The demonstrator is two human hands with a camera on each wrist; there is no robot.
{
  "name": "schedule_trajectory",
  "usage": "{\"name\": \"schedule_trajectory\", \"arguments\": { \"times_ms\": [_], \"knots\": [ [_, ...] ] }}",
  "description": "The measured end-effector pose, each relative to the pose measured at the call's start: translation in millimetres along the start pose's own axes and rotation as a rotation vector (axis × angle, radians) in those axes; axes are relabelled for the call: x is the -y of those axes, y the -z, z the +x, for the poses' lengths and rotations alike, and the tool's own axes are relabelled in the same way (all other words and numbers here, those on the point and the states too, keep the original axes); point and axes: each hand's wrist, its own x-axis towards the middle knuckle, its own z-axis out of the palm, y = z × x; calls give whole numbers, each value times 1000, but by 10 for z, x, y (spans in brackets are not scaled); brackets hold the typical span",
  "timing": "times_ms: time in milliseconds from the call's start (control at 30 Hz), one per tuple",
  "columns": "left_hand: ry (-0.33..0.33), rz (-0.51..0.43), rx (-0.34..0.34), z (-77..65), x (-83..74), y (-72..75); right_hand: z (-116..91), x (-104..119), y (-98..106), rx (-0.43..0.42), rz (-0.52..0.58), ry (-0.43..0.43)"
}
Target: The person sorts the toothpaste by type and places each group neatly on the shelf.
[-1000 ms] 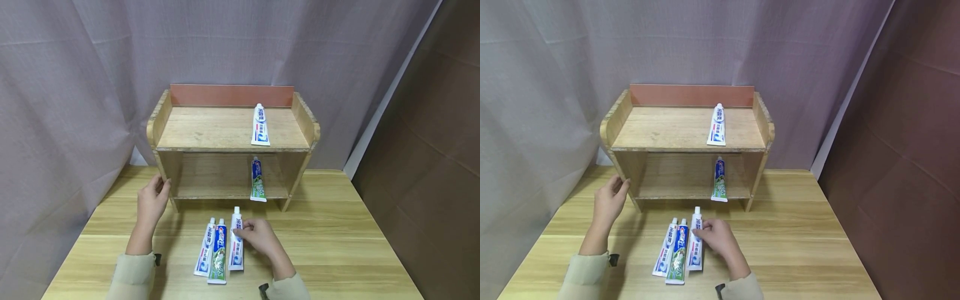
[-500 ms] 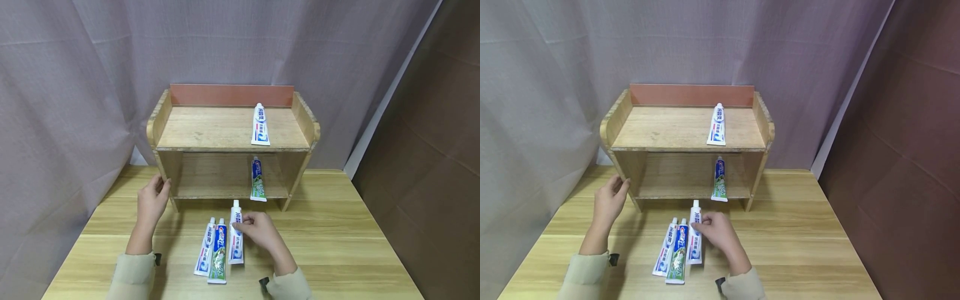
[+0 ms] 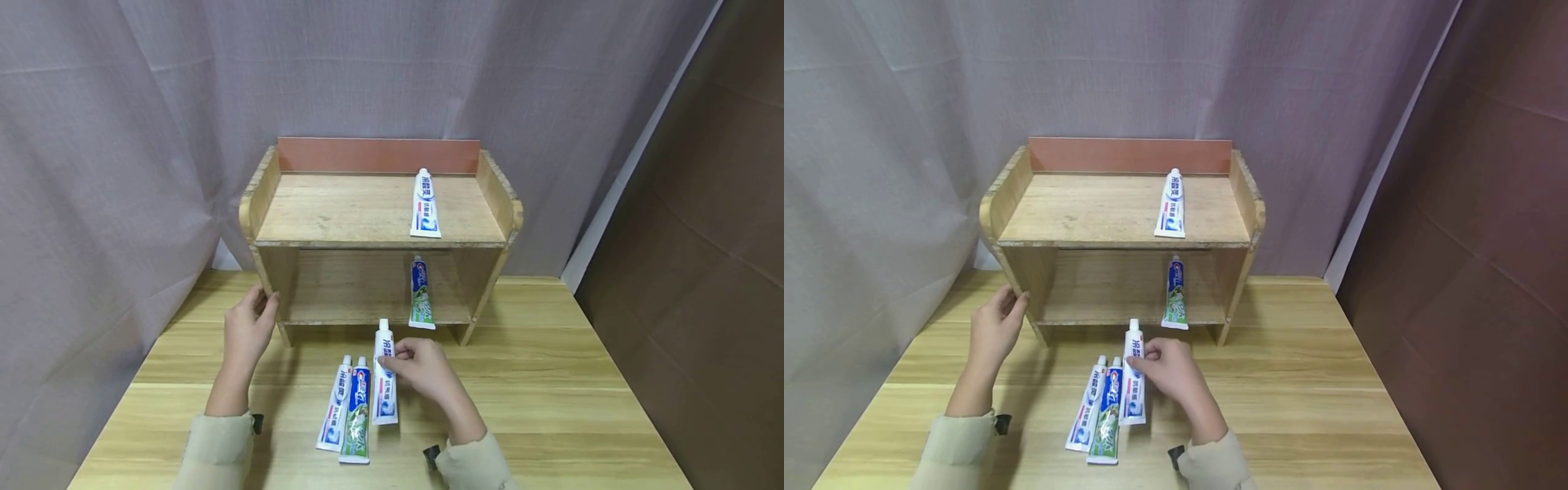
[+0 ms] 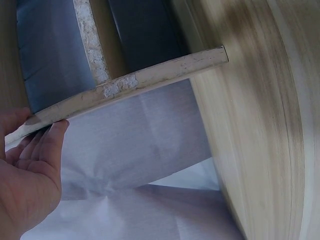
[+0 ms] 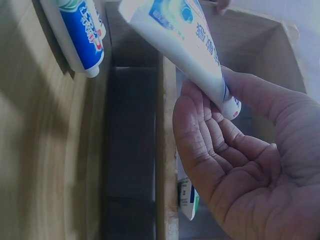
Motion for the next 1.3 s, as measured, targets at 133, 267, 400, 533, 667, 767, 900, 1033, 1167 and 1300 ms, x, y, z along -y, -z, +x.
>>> {"name": "schedule_trajectory", "arguments": {
  "times_ms": [133, 267, 400, 533, 667, 767, 900, 1033, 1167, 1300],
  "knots": [
    [6, 0, 4, 0, 2, -1, 6, 52, 7, -9, -13, 18],
    [4, -3, 7, 2, 9, -5, 16, 100, 12, -14, -27, 31],
    [-5, -16, 4, 4, 19, -11, 27, 136, 23, -17, -38, 41],
    [-14, -15, -4, 11, 25, -14, 37, 167, 39, -16, -31, 49],
    [-18, -12, -6, 18, 28, -16, 46, 207, 64, -18, -36, 65],
    [-18, -16, -4, 16, 22, -13, 54, 242, 86, -24, -55, 79],
    [-22, -23, -1, 6, 12, -7, 55, 290, 113, -26, -73, 88],
    [-26, -23, -1, 2, 13, -5, 54, 322, 136, -29, -76, 101],
    [-27, -27, -3, 6, 20, -6, 61, 341, 157, -41, -73, 111],
    [-24, -21, 2, 6, 21, -5, 64, 343, 176, -47, -73, 105]
  ]
}}
